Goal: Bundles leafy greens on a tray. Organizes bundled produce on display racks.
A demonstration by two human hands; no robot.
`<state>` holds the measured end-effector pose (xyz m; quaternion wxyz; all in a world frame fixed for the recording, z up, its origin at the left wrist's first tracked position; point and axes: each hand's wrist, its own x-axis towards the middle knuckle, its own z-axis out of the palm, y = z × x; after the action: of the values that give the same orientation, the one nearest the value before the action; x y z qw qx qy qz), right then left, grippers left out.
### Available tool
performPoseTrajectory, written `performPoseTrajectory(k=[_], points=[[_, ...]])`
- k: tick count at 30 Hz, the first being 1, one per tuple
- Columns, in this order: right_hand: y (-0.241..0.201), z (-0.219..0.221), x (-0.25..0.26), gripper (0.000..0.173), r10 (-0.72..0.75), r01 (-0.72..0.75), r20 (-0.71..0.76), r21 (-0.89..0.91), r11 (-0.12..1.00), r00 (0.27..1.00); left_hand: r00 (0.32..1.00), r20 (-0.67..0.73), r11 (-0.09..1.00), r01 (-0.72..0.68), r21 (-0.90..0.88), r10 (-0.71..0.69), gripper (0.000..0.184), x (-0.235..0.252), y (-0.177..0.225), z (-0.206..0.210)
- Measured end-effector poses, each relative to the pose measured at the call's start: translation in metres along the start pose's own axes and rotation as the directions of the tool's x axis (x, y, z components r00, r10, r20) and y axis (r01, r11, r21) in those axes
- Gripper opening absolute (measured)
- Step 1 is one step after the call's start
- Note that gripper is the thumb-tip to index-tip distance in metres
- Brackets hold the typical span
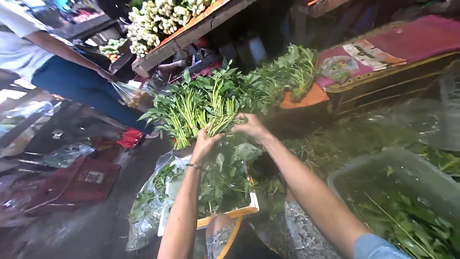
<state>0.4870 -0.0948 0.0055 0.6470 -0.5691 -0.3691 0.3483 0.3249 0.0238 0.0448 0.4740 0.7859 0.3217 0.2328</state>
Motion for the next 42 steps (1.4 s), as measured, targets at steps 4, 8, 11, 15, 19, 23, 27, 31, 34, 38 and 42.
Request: performPoseTrajectory(k=[4,8,11,15,19,23,27,31,34,38,42], points=[[-0.003,0.005,-0.001,0.052,0.144,-0.149,0.041,0.199,0.969,0.989,0.998,0.055,0.999,0.024,-0.023,-0.023,0.037,0.002,0.0,0.001],[0.006,0.013,0.009,0.053,0.006,-0.004,-0.011,0.136,0.991,1.0,0.994,0.089,0.997,0.068,-0.03,-0.065,0.026,0.001,0.0,0.002],[0.013,-0.001,0.017,0.043,-0.158,0.157,-0.003,-0.09,0.983,0.987,0.983,0.143,0.993,0.118,-0.01,-0.116,0.012,-0.001,0.005,-0.004],[0.019,-0.004,0.016,0.051,-0.253,0.231,-0.047,-0.277,0.933,0.966,0.977,0.118,0.984,0.18,-0.008,-0.178,0.009,-0.002,0.005,-0.009],[0.018,0.009,0.013,0.045,-0.274,0.275,0.039,-0.239,0.931,0.961,0.973,0.144,0.968,0.203,-0.146,-0.182,0.012,-0.002,-0.001,-0.012],[0.02,0.005,0.013,0.044,-0.303,0.295,0.063,-0.478,0.827,0.951,0.946,0.242,0.958,0.253,-0.137,-0.215,0.013,-0.001,-0.008,-0.015],[0.027,-0.013,0.02,0.047,-0.418,0.339,0.058,-0.69,0.64,0.907,0.903,0.324,0.956,0.293,0.017,-0.282,0.011,0.004,-0.003,-0.01],[0.028,-0.035,0.023,0.048,-0.257,0.183,0.0,-0.702,0.688,0.966,0.879,0.348,0.942,0.27,0.198,-0.325,0.011,0.014,0.007,0.003],[0.029,-0.06,0.016,0.077,-0.039,-0.014,-0.068,-0.648,0.762,0.997,0.889,0.351,0.943,0.208,0.261,-0.294,0.015,0.031,0.0,0.016],[0.003,-0.103,-0.035,0.071,0.067,-0.108,-0.121,-0.374,0.921,0.99,0.925,0.322,0.942,0.095,0.323,-0.204,0.023,0.056,-0.016,0.032],[0.001,-0.096,-0.065,0.034,0.159,-0.144,-0.112,0.136,0.98,0.981,0.936,0.316,0.909,0.009,0.416,-0.154,0.023,0.066,-0.011,0.061]])
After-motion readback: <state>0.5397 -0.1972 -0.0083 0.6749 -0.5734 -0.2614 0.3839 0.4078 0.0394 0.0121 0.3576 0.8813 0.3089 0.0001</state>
